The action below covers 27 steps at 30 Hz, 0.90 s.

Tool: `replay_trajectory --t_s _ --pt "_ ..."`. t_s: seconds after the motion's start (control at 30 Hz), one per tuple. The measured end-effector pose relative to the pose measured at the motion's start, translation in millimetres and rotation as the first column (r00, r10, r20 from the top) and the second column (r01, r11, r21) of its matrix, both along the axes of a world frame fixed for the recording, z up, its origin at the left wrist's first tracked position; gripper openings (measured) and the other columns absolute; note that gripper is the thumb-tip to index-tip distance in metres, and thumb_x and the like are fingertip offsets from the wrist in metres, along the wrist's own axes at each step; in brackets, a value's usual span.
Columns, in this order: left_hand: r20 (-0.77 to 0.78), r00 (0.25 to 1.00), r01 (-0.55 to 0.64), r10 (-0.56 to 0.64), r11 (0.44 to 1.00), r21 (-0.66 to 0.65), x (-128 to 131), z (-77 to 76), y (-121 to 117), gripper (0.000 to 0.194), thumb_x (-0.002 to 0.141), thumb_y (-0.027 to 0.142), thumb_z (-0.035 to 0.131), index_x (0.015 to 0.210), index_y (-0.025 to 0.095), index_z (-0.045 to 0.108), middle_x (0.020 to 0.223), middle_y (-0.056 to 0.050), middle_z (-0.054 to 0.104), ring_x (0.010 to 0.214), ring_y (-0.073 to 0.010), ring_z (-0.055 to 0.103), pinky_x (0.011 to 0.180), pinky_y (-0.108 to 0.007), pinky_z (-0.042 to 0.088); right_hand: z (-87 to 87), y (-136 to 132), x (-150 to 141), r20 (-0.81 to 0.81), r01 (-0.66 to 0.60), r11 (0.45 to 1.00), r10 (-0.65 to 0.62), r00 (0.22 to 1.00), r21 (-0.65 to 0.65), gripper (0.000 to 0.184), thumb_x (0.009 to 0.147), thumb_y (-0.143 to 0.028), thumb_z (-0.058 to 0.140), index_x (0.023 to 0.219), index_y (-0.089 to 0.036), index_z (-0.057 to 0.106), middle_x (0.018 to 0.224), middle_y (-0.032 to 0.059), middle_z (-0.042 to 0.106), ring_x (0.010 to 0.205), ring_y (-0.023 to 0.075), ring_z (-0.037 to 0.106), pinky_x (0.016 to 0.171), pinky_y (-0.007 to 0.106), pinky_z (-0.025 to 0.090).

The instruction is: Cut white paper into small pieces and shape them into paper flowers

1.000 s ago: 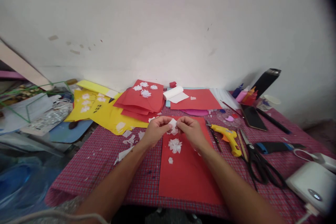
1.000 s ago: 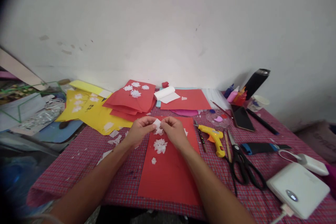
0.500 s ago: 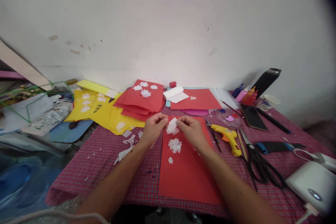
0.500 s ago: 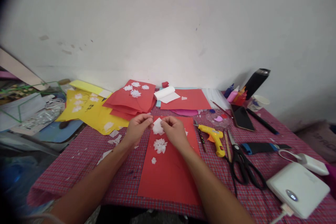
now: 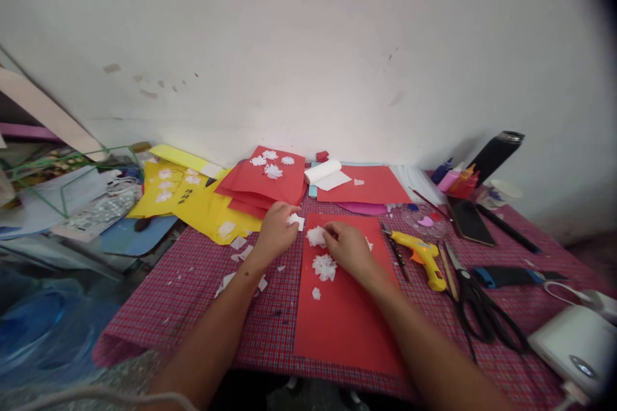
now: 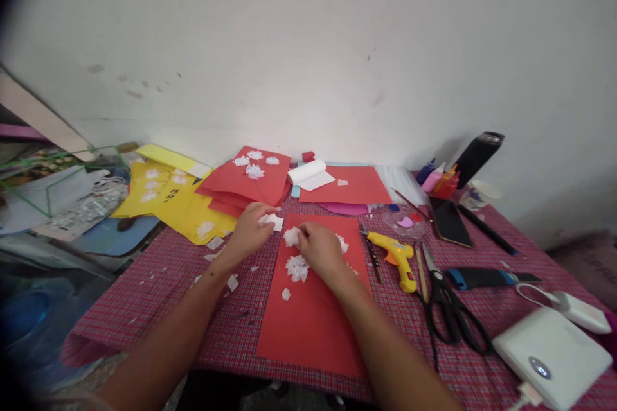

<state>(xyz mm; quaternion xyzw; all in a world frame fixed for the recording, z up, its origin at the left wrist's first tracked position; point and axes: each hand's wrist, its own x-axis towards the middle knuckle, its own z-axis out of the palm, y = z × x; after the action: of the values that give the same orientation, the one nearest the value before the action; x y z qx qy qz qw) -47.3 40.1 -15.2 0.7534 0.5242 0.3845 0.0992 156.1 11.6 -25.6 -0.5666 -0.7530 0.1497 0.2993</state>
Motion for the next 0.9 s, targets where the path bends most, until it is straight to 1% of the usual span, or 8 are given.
replay_trajectory --t_s 0.07,0.13,0.27,0.37,0.47,0.7,0.8,0.9 --pt "-0.152 0.988 0.025 -0.023 1.000 0.016 1 -2.6 -3 0.038 0.074 0.013 0.060 0.111 0.020 0.068 0.113 -0.011 0.063 0.111 -0.0266 0.055 0.101 -0.041 0.041 -0.2 1 2 0.043 0.045 0.999 -0.046 0.998 0.028 0.021 0.086 -0.024 0.056 0.102 -0.020 0.068 0.098 0.0098 0.071 0.087 0.0233 0.064 0.071 0.030 0.042" --pt "-0.246 0.969 0.014 -0.009 1.000 0.020 1 -5.2 -4 0.036 0.074 0.015 0.061 0.109 0.019 0.068 0.115 -0.012 0.062 0.111 -0.0282 0.053 0.100 -0.042 0.041 0.9 2 4 0.041 0.072 0.995 -0.075 0.996 0.066 0.028 0.085 -0.024 0.058 0.110 -0.017 0.066 0.108 0.0127 0.069 0.095 0.0251 0.063 0.077 0.032 0.043" --pt "-0.317 0.948 -0.016 0.028 0.999 0.040 0 -6.6 -5 0.019 0.080 0.020 0.058 0.095 0.017 0.069 0.108 -0.013 0.062 0.107 -0.0288 0.053 0.096 -0.042 0.041 4.9 -1 5 -0.023 0.082 0.991 -0.080 0.997 0.110 0.025 0.085 -0.024 0.057 0.107 -0.017 0.066 0.107 0.0120 0.068 0.092 0.0235 0.062 0.079 0.033 0.044" --pt "-0.331 0.943 -0.018 0.026 1.000 0.026 -1 -4.7 -4 0.013 0.082 0.020 0.055 0.082 0.017 0.068 0.098 -0.012 0.063 0.099 -0.0269 0.055 0.092 -0.041 0.041 5.8 -3 3 -0.036 0.064 0.992 -0.060 0.998 0.110 0.020 0.086 -0.025 0.057 0.102 -0.018 0.066 0.104 0.0102 0.069 0.086 0.0219 0.062 0.075 0.032 0.044" --pt "-0.348 0.937 -0.008 0.012 1.000 0.012 -2 -3.2 -4 0.016 0.084 0.021 0.053 0.073 0.018 0.065 0.090 -0.011 0.064 0.092 -0.0244 0.056 0.086 -0.038 0.042 4.2 -4 2 -0.023 0.045 0.994 -0.043 0.999 0.099 0.018 0.087 -0.027 0.056 0.101 -0.019 0.066 0.103 0.0095 0.068 0.084 0.0209 0.062 0.074 0.031 0.043" --pt "-0.383 0.922 -0.038 0.045 0.999 0.027 -3 -1.7 -2 0.026 0.090 0.020 0.045 0.070 0.017 0.062 0.082 -0.010 0.064 0.081 -0.0217 0.057 0.079 -0.034 0.040 1.1 -3 3 -0.041 0.018 0.993 -0.014 0.999 0.112 0.016 0.088 -0.026 0.055 0.097 -0.019 0.065 0.097 0.0080 0.068 0.086 0.0205 0.062 0.075 0.030 0.043" --pt "-0.342 0.938 -0.047 0.052 0.999 0.024 -5 1.5 0 0.027 0.090 0.021 0.044 0.070 0.017 0.062 0.079 -0.009 0.065 0.081 -0.0212 0.057 0.078 -0.033 0.040 0.6 -3 2 -0.046 0.016 0.992 -0.011 0.999 0.124 0.015 0.088 -0.026 0.055 0.097 -0.019 0.065 0.096 0.0076 0.068 0.087 0.0208 0.062 0.075 0.030 0.043" --pt "-0.208 0.974 -0.093 0.085 0.995 -0.027 -8 5.6 1 0.025 0.089 0.024 0.046 0.073 0.017 0.064 0.079 -0.008 0.066 0.079 -0.0194 0.058 0.075 -0.030 0.041 0.7 -3 2 -0.057 0.014 0.991 -0.007 0.998 0.134 0.014 0.087 -0.023 0.056 0.097 -0.019 0.065 0.095 0.0072 0.068 0.088 0.0206 0.061 0.076 0.030 0.043"
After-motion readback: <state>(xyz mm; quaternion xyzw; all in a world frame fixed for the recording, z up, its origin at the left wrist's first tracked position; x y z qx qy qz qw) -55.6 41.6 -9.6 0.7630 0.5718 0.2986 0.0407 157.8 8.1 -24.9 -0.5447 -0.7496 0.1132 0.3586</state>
